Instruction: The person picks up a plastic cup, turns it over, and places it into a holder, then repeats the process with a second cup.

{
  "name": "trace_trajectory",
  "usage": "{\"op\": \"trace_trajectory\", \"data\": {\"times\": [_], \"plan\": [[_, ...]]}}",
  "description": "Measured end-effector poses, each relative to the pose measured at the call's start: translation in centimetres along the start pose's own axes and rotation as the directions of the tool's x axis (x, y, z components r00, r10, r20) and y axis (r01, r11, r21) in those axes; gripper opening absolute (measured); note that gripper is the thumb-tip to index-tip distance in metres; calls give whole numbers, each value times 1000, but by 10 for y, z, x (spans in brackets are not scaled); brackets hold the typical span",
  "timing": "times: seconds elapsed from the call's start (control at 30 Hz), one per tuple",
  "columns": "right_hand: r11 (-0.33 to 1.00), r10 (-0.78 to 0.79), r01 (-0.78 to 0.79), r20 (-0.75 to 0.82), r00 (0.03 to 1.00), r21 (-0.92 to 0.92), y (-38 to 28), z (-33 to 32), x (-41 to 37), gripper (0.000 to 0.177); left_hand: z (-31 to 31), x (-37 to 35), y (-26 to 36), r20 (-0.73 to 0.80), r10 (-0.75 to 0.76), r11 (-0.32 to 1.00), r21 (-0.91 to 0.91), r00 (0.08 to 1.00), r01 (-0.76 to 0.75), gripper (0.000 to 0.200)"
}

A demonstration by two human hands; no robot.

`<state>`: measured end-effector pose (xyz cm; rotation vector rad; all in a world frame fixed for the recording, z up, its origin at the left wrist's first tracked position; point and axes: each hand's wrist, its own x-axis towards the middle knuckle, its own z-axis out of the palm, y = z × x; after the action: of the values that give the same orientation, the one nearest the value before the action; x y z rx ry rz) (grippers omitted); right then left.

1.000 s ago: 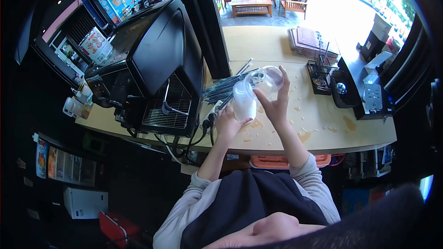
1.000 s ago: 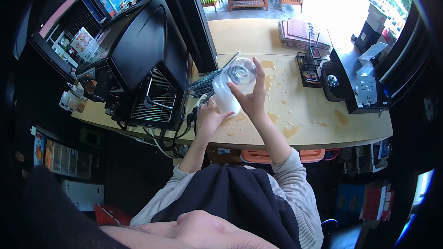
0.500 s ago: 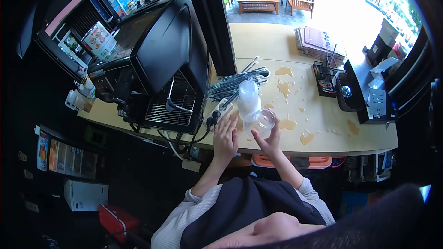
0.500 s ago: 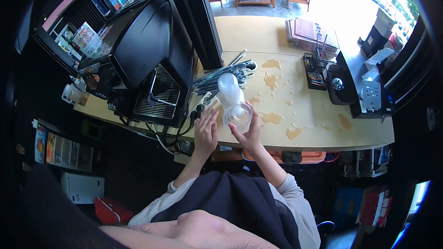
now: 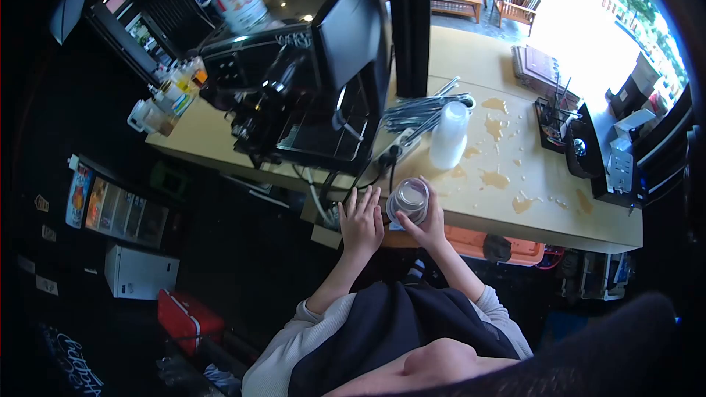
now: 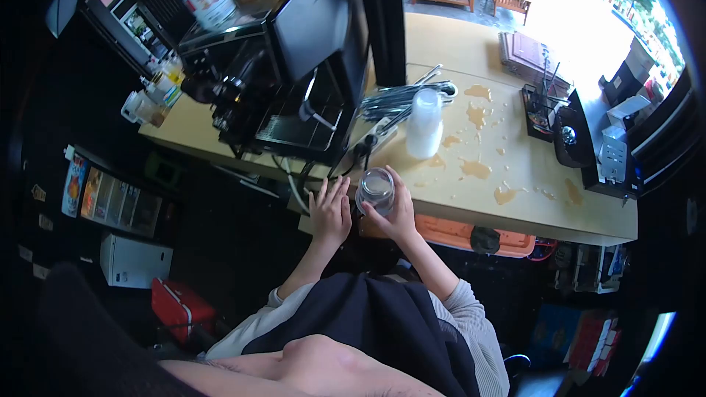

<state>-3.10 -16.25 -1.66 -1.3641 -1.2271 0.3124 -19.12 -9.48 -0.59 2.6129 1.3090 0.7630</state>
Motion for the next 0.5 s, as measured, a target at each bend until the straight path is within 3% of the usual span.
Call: {"op": "trace_trajectory", "data": {"times": [0.1,0.17,0.33,0.5], "plan": [[1000,13,-13,39,999,4,-23,25,-16,94,-21,-25,-33,11,-9,996,-94,1000,10,43],[994,-29,37,86,996,-99,-37,43,-28,94,-34,-44,-53,-7,-17,996,-88,1000,16,43],[999,-4,14,192,981,-53,-73,95,-61,90,-71,-99,-97,-6,-93,989,-118,996,92,44],[998,-41,27,267,963,55,-104,160,-99,83,-112,-153,-141,-20,-198,980,-1,980,198,45]]}}
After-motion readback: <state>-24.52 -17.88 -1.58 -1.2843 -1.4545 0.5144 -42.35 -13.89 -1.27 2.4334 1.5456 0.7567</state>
